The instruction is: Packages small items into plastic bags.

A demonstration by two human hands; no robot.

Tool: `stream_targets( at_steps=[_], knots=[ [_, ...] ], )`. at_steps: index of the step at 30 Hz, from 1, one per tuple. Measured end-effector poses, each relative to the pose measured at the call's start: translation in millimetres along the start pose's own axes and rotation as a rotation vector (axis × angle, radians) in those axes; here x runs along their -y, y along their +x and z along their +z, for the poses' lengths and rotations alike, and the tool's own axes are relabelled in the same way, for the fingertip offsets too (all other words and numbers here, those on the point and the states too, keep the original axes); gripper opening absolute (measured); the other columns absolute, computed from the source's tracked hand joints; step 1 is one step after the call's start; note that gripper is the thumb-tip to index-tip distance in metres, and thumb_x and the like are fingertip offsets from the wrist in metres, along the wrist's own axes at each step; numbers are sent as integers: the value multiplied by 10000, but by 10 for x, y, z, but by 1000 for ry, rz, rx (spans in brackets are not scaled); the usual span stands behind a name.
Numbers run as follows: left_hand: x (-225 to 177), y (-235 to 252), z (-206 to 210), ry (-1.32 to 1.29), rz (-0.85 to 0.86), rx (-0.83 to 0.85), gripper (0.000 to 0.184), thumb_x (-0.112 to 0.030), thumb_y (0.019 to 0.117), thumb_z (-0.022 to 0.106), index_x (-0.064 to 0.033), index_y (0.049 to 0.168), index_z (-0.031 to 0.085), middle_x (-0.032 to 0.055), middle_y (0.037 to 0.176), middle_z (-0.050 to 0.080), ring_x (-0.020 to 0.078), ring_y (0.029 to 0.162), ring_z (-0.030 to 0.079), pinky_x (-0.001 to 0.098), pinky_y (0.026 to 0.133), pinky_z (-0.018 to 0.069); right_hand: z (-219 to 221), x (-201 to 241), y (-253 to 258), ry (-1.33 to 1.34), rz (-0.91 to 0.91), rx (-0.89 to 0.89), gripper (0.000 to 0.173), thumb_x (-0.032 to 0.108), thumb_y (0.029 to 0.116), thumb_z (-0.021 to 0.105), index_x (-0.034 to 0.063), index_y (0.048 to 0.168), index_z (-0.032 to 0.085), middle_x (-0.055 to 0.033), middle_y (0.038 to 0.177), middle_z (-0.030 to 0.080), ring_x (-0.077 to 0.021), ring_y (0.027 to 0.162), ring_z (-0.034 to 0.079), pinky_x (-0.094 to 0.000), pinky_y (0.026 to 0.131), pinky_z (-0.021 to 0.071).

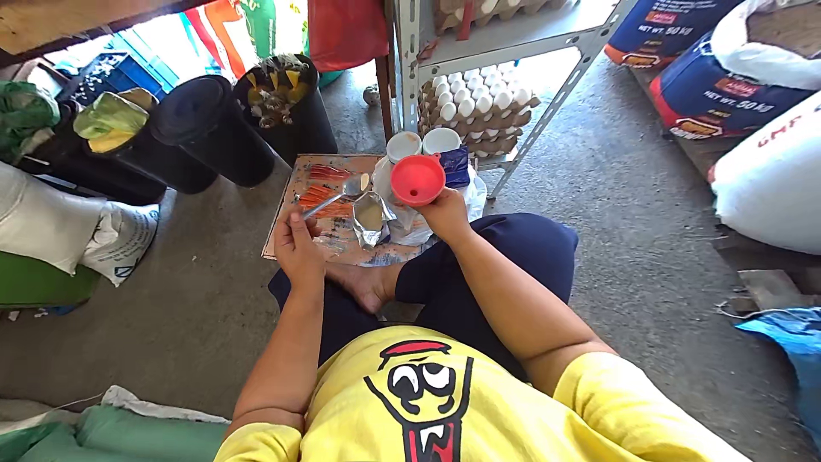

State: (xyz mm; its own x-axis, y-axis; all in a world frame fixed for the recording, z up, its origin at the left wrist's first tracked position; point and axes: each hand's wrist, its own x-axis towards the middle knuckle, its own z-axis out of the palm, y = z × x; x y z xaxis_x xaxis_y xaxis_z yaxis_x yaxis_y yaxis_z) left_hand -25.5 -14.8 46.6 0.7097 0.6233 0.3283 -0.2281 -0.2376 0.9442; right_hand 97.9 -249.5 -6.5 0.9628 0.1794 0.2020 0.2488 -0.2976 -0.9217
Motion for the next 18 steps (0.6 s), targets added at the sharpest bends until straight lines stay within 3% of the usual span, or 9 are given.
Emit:
stream_targets(
  at_steps=[5,10,14,18],
  knots=[
    [-392,19,58,-95,178,28,209,-225,1111,450,-128,1202,610,-95,899,688,31,779,688,208,732,595,42,40,-29,5,-46,29,221,219,882,798,28,987,764,-122,937,741,-210,816,682,-475,788,556],
    [-334,-106,140,-31,366,167,213,-226,1102,486,-138,1220,640,-115,957,708,19,827,698,223,757,612,50,72,-54,19,-59,51,196,204,883,797,33,978,774,-124,992,754,-234,933,715,-511,868,559],
    [-243,-168,157,93,580,215,251,-218,1104,486,-95,1246,651,-65,1022,704,14,880,694,223,786,610,37,60,-64,37,-48,51,195,201,883,800,40,992,775,-113,991,755,-212,930,714,-491,867,566],
    [-258,-164,143,152,659,176,260,-218,1108,472,-74,1225,654,-26,1010,700,25,872,688,228,780,603,33,35,-52,32,-62,36,190,198,880,800,41,982,773,-107,986,755,-194,907,711,-464,848,566]
  ],
)
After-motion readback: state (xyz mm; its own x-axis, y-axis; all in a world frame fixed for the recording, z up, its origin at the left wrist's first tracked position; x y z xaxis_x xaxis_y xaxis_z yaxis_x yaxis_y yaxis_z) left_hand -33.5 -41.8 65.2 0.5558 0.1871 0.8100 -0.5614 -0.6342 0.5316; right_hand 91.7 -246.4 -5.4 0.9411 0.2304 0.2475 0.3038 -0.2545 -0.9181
